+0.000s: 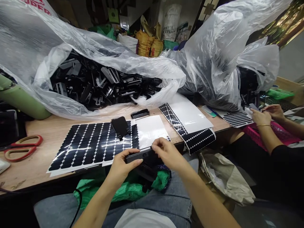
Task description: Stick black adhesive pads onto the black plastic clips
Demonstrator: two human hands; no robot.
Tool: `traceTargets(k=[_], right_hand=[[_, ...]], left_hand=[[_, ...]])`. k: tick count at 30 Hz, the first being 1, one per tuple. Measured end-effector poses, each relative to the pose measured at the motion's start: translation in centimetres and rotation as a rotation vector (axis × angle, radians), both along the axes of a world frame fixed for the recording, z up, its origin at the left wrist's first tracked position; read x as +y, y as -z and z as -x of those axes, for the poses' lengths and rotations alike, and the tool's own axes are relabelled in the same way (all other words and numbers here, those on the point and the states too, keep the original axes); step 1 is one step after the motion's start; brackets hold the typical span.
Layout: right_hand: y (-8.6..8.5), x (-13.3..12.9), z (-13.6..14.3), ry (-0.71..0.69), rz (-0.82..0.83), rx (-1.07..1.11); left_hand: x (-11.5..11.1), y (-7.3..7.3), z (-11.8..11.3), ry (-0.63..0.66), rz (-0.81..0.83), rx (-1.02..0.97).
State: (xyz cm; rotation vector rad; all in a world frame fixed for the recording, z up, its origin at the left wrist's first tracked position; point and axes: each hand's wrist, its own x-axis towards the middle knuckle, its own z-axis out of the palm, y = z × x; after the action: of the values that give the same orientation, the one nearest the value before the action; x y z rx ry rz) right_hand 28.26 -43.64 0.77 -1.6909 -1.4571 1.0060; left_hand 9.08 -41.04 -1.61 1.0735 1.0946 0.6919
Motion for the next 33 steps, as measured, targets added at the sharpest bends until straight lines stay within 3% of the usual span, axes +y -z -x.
traceTargets(k=[5,17,21,25,30,33], right_hand=[[-0.9,-1.2,3.4,-0.021,-0.056,-0.011],[-0.4,-1.1,3.8,-0.067,-0.027,-0.037],[0.0,-0.9,4.1,-0.036,-0.087,-0.1],[1.2,3.5,4.1,0.119,-0.137,-0.223],[3.3,12.1,5.3,0.142,0.012,-0.473],[4.4,14.1,6.8,0.13,0.026,-0.489]], left_hand=[[-0.3,0.0,-0.2,-0.051,-0.024,-0.022],[-0.7,0.1,0.2,-0.072,-0.059,-0.029],[-0.6,0.2,0.5,-0.099,-0.067,-0.013],[-0.8,0.1,0.9,-0.075,-0.006,-0.009],[-1.1,-0.8,1.7,-0.021,0.004,0.037],[-1.1,-1.1,2.5,-0.05,-0.012,0.073]])
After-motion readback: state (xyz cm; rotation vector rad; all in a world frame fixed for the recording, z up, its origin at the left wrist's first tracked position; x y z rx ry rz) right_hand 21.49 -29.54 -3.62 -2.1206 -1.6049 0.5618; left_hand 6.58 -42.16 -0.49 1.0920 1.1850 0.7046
